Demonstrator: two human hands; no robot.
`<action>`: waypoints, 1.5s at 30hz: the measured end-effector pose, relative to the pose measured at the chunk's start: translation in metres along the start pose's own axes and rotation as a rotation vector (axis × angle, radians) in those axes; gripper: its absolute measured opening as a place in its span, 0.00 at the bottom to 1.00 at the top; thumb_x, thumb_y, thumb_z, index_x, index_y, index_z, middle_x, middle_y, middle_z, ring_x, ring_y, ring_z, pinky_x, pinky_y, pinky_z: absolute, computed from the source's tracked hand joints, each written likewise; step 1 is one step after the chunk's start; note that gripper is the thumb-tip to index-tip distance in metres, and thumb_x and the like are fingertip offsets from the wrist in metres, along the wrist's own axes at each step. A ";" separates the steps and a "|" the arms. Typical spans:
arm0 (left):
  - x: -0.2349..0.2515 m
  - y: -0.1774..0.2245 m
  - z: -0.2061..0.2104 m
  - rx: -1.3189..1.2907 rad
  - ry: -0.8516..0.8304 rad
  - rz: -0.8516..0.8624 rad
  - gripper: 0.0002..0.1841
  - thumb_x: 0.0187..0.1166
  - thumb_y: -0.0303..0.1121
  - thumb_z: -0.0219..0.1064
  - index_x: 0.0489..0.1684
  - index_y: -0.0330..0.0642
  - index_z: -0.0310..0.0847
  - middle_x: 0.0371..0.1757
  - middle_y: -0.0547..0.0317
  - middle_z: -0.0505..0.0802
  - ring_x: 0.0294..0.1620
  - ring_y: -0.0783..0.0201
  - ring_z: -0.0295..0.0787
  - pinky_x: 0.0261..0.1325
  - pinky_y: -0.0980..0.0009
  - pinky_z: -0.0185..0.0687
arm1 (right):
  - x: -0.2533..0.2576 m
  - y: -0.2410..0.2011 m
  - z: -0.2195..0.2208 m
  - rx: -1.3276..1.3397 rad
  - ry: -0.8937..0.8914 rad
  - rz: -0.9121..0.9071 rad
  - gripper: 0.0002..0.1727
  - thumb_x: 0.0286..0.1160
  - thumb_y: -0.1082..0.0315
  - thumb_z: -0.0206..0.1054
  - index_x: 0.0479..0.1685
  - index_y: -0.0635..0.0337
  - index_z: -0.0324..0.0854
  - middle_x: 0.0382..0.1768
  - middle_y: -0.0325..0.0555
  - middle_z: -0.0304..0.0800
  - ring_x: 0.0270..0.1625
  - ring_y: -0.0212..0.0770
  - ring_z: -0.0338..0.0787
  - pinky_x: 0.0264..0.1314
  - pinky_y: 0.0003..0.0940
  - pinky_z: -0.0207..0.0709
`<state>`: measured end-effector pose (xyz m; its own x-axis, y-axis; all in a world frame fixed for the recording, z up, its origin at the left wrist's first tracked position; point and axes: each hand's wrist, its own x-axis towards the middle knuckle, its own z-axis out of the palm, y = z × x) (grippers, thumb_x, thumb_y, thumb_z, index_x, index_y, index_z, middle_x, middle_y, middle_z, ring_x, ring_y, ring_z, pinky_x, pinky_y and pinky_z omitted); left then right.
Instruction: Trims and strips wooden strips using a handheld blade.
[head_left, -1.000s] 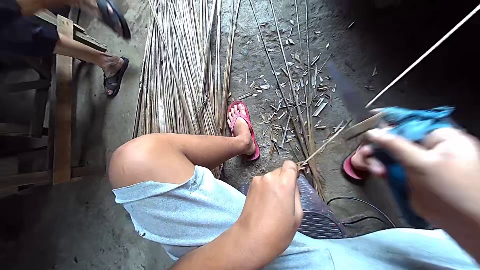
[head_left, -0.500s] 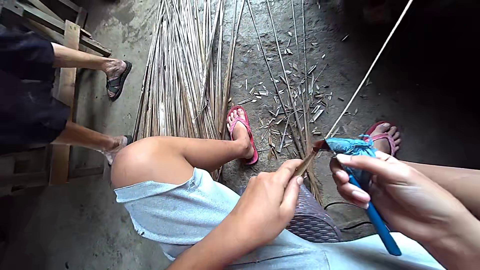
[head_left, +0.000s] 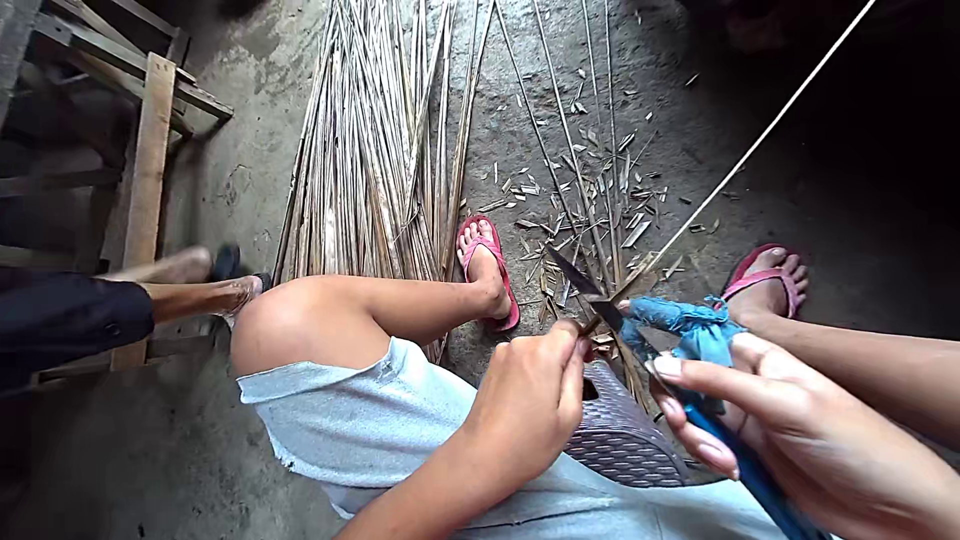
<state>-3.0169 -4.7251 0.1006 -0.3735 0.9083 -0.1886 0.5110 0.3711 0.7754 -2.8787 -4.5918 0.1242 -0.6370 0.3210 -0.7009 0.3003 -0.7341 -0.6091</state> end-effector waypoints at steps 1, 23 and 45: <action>0.000 0.000 0.002 0.076 0.037 0.035 0.15 0.86 0.29 0.51 0.34 0.34 0.83 0.18 0.57 0.79 0.20 0.66 0.77 0.25 0.71 0.70 | 0.002 0.000 0.000 -0.017 0.035 -0.028 0.08 0.80 0.80 0.52 0.41 0.57 0.71 0.19 0.35 0.86 0.11 0.24 0.80 0.13 0.15 0.76; -0.003 -0.005 0.016 0.533 0.255 0.170 0.09 0.75 0.28 0.59 0.29 0.37 0.84 0.12 0.60 0.79 0.12 0.62 0.79 0.14 0.70 0.68 | 0.022 -0.002 -0.034 -0.475 0.371 -0.621 0.13 0.78 0.67 0.60 0.58 0.56 0.75 0.23 0.20 0.84 0.18 0.17 0.80 0.20 0.15 0.78; -0.004 -0.002 0.019 0.528 0.250 0.205 0.09 0.74 0.27 0.59 0.26 0.38 0.83 0.12 0.60 0.79 0.12 0.63 0.79 0.14 0.70 0.68 | 0.022 0.010 -0.004 -0.248 0.299 -0.184 0.03 0.81 0.77 0.58 0.46 0.60 0.72 0.19 0.31 0.82 0.12 0.22 0.77 0.12 0.15 0.72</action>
<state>-3.0015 -4.7262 0.0881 -0.3646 0.9222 0.1288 0.8817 0.2974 0.3662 -2.8875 -4.5896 0.1013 -0.4728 0.6195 -0.6266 0.3854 -0.4941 -0.7793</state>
